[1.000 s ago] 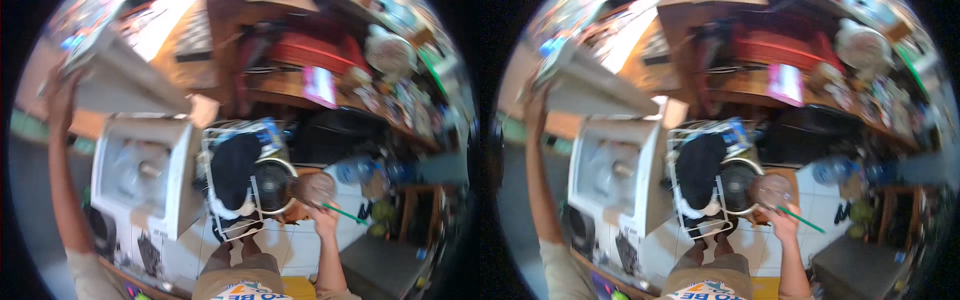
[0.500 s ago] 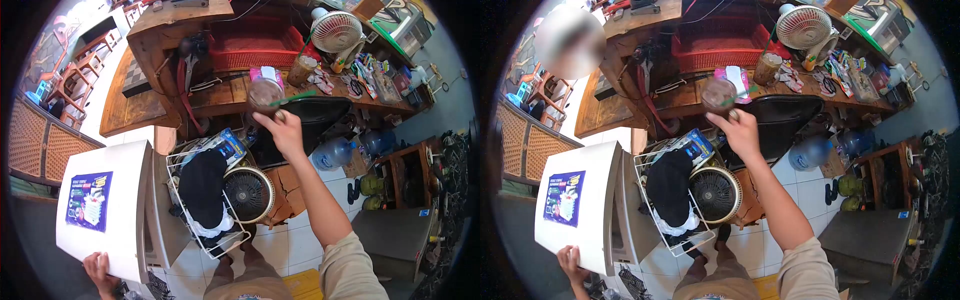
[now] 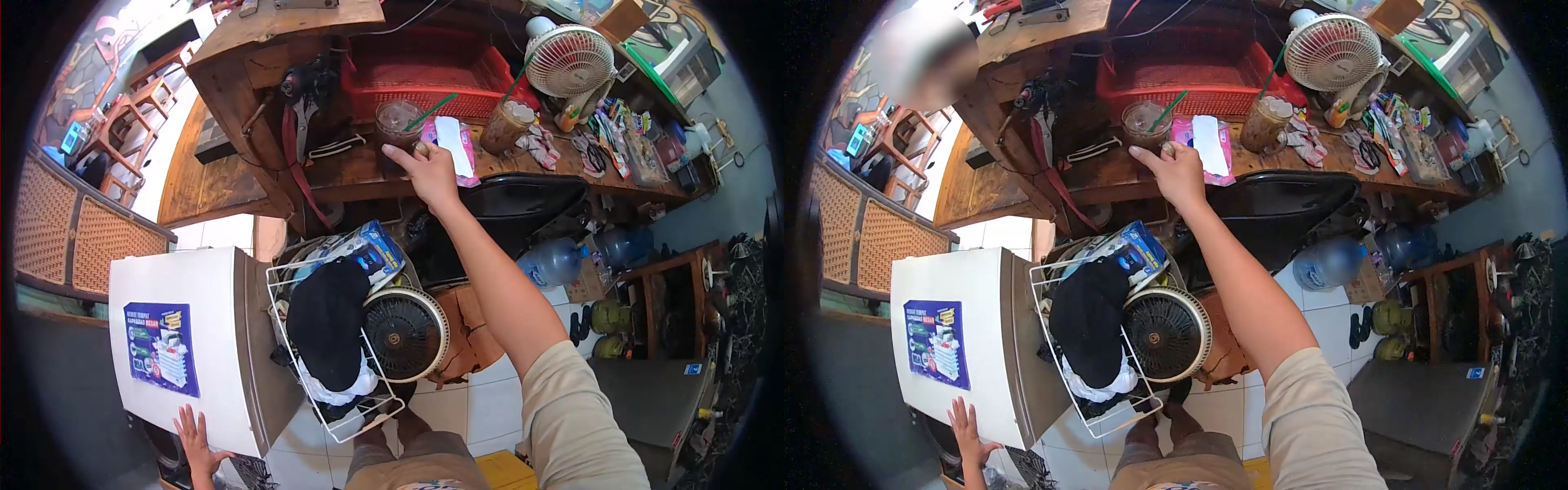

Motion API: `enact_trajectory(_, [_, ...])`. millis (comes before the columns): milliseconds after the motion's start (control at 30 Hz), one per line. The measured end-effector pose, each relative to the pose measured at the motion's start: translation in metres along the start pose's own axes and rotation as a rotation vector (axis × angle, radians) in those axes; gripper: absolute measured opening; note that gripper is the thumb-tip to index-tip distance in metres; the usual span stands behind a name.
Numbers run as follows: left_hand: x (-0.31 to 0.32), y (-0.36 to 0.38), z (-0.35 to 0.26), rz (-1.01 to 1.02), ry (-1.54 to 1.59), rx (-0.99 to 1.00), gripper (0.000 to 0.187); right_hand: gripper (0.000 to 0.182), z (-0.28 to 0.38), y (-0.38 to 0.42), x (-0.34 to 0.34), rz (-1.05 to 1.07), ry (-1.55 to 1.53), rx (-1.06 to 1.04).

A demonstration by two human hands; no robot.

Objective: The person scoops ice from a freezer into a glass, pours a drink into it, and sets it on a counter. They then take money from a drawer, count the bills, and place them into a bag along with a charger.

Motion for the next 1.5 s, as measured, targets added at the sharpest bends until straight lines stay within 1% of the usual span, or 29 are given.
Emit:
enact_trajectory(133, [-0.003, -0.001, -0.001, 0.023, 0.081, -0.018, 0.121, 0.061, 0.005, -0.001, -0.003, -0.024, 0.02, 0.049])
enact_trajectory(200, [-0.003, -0.001, 0.0, 0.033, 0.076, -0.02, 0.121, 0.054, 0.013, -0.001, -0.005, -0.034, 0.165, 0.046])
enact_trajectory(233, [-0.002, -0.001, 0.001, 0.045, 0.076, -0.028, 0.121, 0.054, 0.018, 0.0, -0.005, -0.042, 0.162, 0.044])
enact_trajectory(300, [0.003, 0.0, 0.006, 0.061, 0.068, -0.029, 0.124, 0.049, 0.024, 0.011, -0.008, -0.115, 0.248, -0.073])
enact_trajectory(333, [0.005, 0.001, 0.007, 0.084, 0.063, -0.036, 0.126, 0.049, 0.026, 0.019, -0.01, -0.128, 0.252, -0.069])
enact_trajectory(400, [0.005, 0.002, 0.006, 0.052, 0.066, -0.022, 0.123, 0.056, 0.031, 0.042, -0.024, -0.407, 0.305, -0.369])
enact_trajectory(433, [0.003, 0.001, 0.003, 0.019, 0.073, -0.031, 0.121, 0.058, 0.037, 0.063, -0.035, -0.351, 0.239, -0.292])
enact_trajectory(500, [-0.008, -0.001, -0.008, 0.02, 0.081, -0.038, 0.118, 0.045, 0.049, 0.114, -0.06, -0.232, -0.019, -0.07])
enact_trajectory(533, [-0.016, -0.002, -0.015, 0.019, 0.087, -0.056, 0.115, 0.036, 0.038, 0.137, -0.074, -0.195, -0.035, -0.095])
enact_trajectory(567, [-0.036, -0.001, -0.026, 0.021, 0.081, -0.051, 0.115, 0.03, 0.031, 0.162, -0.091, -0.17, -0.092, -0.048])
enact_trajectory(600, [-0.064, -0.006, -0.045, -0.006, 0.176, -0.052, 0.095, 0.024, 0.034, 0.186, -0.112, -0.136, -0.077, -0.05])
enact_trajectory(633, [-0.084, -0.011, -0.067, -0.03, 0.273, -0.051, 0.077, 0.016, 0.024, 0.211, -0.135, -0.102, -0.11, 0.026])
enact_trajectory(667, [-0.094, -0.014, -0.089, -0.027, 0.272, -0.039, 0.077, 0.015, 0.021, 0.234, -0.157, -0.135, -0.173, 0.089])
enact_trajectory(733, [-0.114, -0.024, -0.14, -0.305, 0.506, -0.027, 0.037, 0.016, 0.016, 0.267, -0.204, -0.197, -0.231, 0.155])
enact_trajectory(767, [-0.116, -0.034, -0.179, -0.432, 0.594, 0.029, 0.03, 0.016, 0.014, 0.281, -0.232, -0.207, -0.23, 0.152])
enact_trajectory(800, [-0.114, -0.046, -0.222, -0.518, 0.773, 0.029, 0.039, 0.018, 0.012, 0.295, -0.262, -0.222, -0.23, 0.149])
enact_trajectory(833, [-0.122, -0.064, -0.281, -0.512, 0.866, 0.128, 0.043, 0.018, 0.01, 0.305, -0.293, -0.263, -0.223, 0.143])
enact_trajectory(933, [-0.153, -0.106, -0.48, -0.469, 1.123, 0.501, 0.049, 0.018, 0.001, 0.331, -0.392, -0.274, -0.194, 0.128])
enact_trajectory(967, [-0.167, -0.118, -0.548, -0.41, 1.071, 0.612, 0.048, 0.019, 0.0, 0.338, -0.428, -0.21, -0.079, 0.092])
enact_trajectory(1000, [-0.182, -0.125, -0.617, -0.306, 1.202, 0.625, 0.05, 0.02, -0.001, 0.34, -0.466, -0.14, 0.043, 0.041])
enact_trajectory(1033, [-0.187, -0.13, -0.672, -0.168, 1.225, 0.675, 0.053, 0.019, -0.002, 0.344, -0.5, -0.152, 0.017, 0.082])
enact_trajectory(1067, [-0.198, -0.137, -0.726, -0.079, 1.163, 0.79, 0.06, 0.019, -0.007, 0.349, -0.533, -0.169, 0.017, 0.097])
enact_trajectory(1133, [-0.204, -0.145, -0.813, 0.063, 1.18, 0.852, 0.063, 0.018, -0.017, 0.353, -0.594, -0.149, 0.114, 0.043])
enact_trajectory(1200, [-0.211, -0.146, -0.883, 0.112, 1.276, 0.82, 0.052, 0.019, -0.036, 0.351, -0.646, -0.189, 0.099, 0.089])
enact_trajectory(1233, [-0.213, -0.149, -0.906, 0.116, 1.275, 0.83, 0.052, 0.019, -0.05, 0.348, -0.67, -0.247, 0.1, 0.111])
enact_trajectory(1300, [-0.213, -0.159, -0.944, 0.116, 1.236, 0.852, 0.03, 0.017, -0.085, 0.331, -0.715, -0.324, 0.201, 0.142])
enact_trajectory(1333, [-0.211, -0.164, -0.955, 0.116, 1.233, 0.849, 0.03, 0.017, -0.105, 0.319, -0.733, -0.321, 0.197, 0.143])
enact_trajectory(1400, [-0.202, -0.187, -0.978, 0.369, 1.238, 0.682, 0.016, 0.021, -0.151, 0.278, -0.775, -0.414, 0.289, 0.173])
enact_trajectory(1500, [-0.187, -0.227, -1.027, 0.336, 1.173, 0.659, 0.016, 0.033, -0.228, 0.2, -0.853, -0.41, 0.49, 0.227])
Point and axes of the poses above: each hand's wrist, its own y-axis away from the middle knuckle, its own x-axis out of the palm, z = x × y, the point moved 1 cm from there along -y, towards the middle knuckle
